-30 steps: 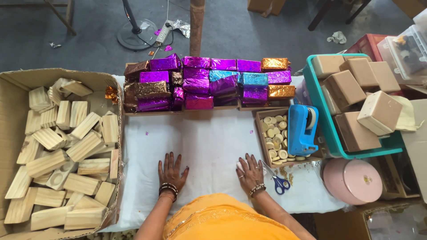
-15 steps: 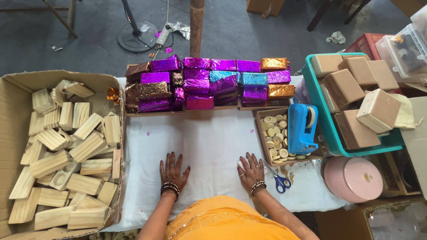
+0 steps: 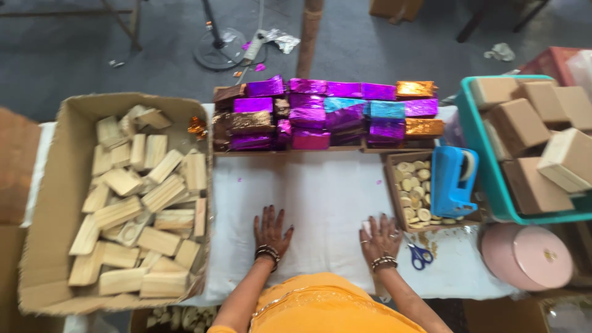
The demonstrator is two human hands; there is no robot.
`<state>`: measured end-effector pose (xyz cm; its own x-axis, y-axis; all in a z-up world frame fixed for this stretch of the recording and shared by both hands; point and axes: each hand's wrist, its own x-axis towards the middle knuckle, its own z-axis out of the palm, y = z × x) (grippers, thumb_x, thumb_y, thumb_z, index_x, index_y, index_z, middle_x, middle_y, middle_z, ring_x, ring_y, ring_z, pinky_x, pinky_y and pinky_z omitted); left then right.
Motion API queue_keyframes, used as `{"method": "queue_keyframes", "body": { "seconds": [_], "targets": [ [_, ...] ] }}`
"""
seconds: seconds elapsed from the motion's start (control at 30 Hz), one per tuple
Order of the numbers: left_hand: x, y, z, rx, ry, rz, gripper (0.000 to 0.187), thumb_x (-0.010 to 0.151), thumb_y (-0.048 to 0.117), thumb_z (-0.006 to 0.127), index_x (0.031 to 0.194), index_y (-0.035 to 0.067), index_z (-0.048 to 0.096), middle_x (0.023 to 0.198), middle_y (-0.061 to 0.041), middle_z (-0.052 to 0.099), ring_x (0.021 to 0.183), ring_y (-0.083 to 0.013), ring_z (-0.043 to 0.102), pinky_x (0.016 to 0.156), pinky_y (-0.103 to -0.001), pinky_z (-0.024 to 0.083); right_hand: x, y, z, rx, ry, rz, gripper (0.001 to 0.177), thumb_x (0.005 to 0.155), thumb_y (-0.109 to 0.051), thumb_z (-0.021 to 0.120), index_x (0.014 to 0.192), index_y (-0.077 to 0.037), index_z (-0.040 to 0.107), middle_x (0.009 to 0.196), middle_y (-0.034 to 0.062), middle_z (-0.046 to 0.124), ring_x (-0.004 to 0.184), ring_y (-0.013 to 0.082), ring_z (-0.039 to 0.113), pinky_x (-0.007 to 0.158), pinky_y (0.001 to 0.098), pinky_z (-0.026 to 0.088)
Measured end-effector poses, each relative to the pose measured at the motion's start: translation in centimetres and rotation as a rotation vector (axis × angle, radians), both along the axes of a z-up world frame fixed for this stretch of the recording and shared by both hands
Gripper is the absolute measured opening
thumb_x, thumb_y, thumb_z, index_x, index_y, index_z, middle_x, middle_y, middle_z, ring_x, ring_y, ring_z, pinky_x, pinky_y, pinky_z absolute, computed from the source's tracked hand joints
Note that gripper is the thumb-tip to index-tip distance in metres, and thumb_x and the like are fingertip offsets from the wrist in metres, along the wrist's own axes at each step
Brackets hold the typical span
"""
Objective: Wrapping wooden blocks in decorative foil and organizing them.
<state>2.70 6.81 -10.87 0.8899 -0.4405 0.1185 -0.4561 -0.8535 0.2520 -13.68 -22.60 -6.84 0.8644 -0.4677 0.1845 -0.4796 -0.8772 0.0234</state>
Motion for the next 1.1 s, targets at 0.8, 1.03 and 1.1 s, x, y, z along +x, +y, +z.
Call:
{"method": "queue_keyframes", "body": {
  "seconds": [0.8,1.03,1.1],
  "targets": [
    [19.2,14.1,10.0,-0.504,-0.094,0.084,0.041,0.087,0.023,0.073,0.127,0.017,0.067,0.129,-0.009,0.066,0.129,-0.0318,0.058,0.112,-0.044,0.05,0.9,7.9,1.0,0.249,0.071,-0.015,0.043,0.099,-0.031,0.055,0.137,-0.013,0.059,0.155,0.0158,0.047,0.144,0.0385,0.042,0.119,0.0474,0.035],
    [24.6,19.8,10.5,0.115,0.425,0.564,0.134,0.063,0.046,0.094,0.163,0.023,0.008,0.171,-0.014,0.003,0.159,-0.0366,0.003,0.116,-0.068,0.023,1.0,6.7,0.2,0.209,0.227,-0.006,0.053,0.097,-0.041,0.05,0.145,-0.018,0.05,0.159,0.0123,0.039,0.148,0.0329,0.034,0.123,0.0464,0.025],
    [23.1,21.3,10.2,0.025,0.439,0.653,0.137,0.062,0.045,0.093,0.164,0.025,0.004,0.173,-0.016,0.0,0.159,-0.0381,0.003,0.115,-0.064,0.028,1.0,6.9,0.1,0.199,0.269,-0.024,0.054,0.098,-0.042,0.049,0.147,-0.019,0.047,0.161,0.011,0.036,0.15,0.0314,0.031,0.124,0.0468,0.022]
  ]
}}
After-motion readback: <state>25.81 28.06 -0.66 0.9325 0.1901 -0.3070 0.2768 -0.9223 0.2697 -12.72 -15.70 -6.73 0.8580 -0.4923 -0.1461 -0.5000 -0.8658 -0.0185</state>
